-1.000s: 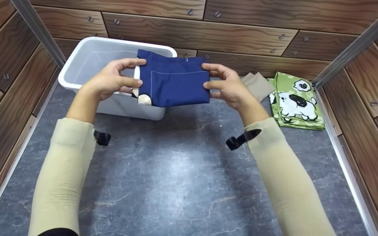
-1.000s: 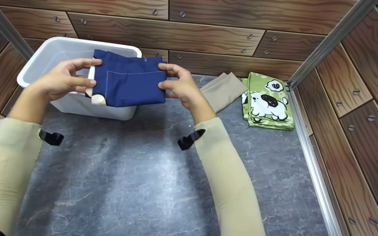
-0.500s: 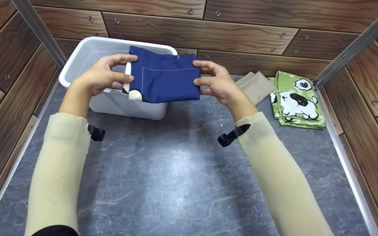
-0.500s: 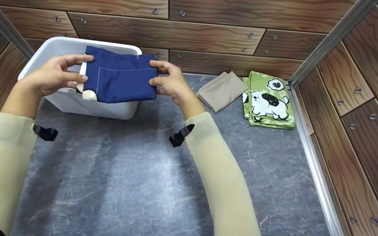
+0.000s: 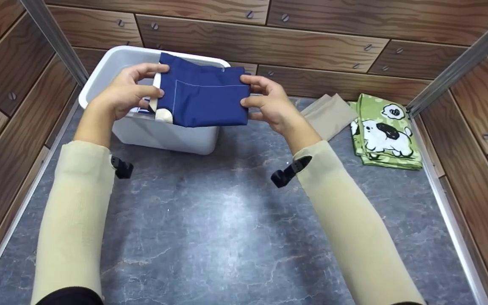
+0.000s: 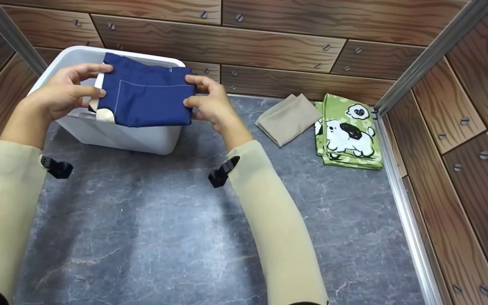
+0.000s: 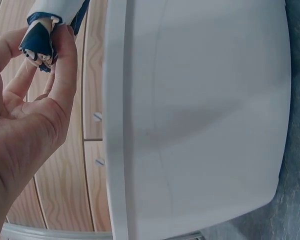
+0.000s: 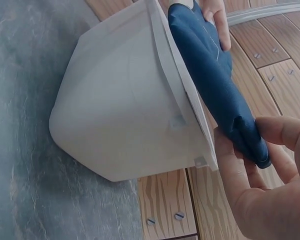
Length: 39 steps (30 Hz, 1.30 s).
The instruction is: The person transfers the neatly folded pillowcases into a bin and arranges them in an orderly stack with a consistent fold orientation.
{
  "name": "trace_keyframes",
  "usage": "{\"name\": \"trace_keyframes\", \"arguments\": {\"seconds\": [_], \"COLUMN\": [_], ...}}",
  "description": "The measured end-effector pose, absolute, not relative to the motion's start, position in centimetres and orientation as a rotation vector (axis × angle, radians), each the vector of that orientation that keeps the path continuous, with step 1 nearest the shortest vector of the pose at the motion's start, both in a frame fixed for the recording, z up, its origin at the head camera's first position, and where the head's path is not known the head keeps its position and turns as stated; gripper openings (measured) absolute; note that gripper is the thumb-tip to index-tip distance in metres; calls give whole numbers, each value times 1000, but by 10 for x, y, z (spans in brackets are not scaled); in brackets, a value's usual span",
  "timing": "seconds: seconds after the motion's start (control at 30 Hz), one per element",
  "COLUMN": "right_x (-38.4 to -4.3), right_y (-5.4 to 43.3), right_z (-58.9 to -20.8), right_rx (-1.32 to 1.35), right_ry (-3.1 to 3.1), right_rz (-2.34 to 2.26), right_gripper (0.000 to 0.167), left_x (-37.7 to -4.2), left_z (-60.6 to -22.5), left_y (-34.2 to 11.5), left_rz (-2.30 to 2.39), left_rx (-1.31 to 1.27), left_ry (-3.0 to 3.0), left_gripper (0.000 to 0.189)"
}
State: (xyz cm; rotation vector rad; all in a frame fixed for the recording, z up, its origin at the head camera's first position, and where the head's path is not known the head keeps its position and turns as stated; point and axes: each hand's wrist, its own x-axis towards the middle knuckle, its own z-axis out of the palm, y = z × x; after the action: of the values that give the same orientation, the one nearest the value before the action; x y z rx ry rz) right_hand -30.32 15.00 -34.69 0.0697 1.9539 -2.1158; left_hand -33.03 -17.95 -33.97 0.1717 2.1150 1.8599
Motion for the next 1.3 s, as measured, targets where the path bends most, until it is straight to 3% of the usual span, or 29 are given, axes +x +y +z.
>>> {"name": "trace_keyframes", "arguments": {"seconds": [0.67,1.3], "right_x": [-320,-330], "right_y": [115,86], "right_z": [-347,-345], "right_rx": [93,70], "right_ry": [1895,2007], "right_rz": [-2164,-2083], "right_gripper": [60,62], "left_x": [-344,-352], "left_z": [-344,-338], "left_y": [-196,-206], "left_rz": [2112,1934], "left_rx": [69,32], "left_ry": [2042,2255], "left_gripper": [54,53]}}
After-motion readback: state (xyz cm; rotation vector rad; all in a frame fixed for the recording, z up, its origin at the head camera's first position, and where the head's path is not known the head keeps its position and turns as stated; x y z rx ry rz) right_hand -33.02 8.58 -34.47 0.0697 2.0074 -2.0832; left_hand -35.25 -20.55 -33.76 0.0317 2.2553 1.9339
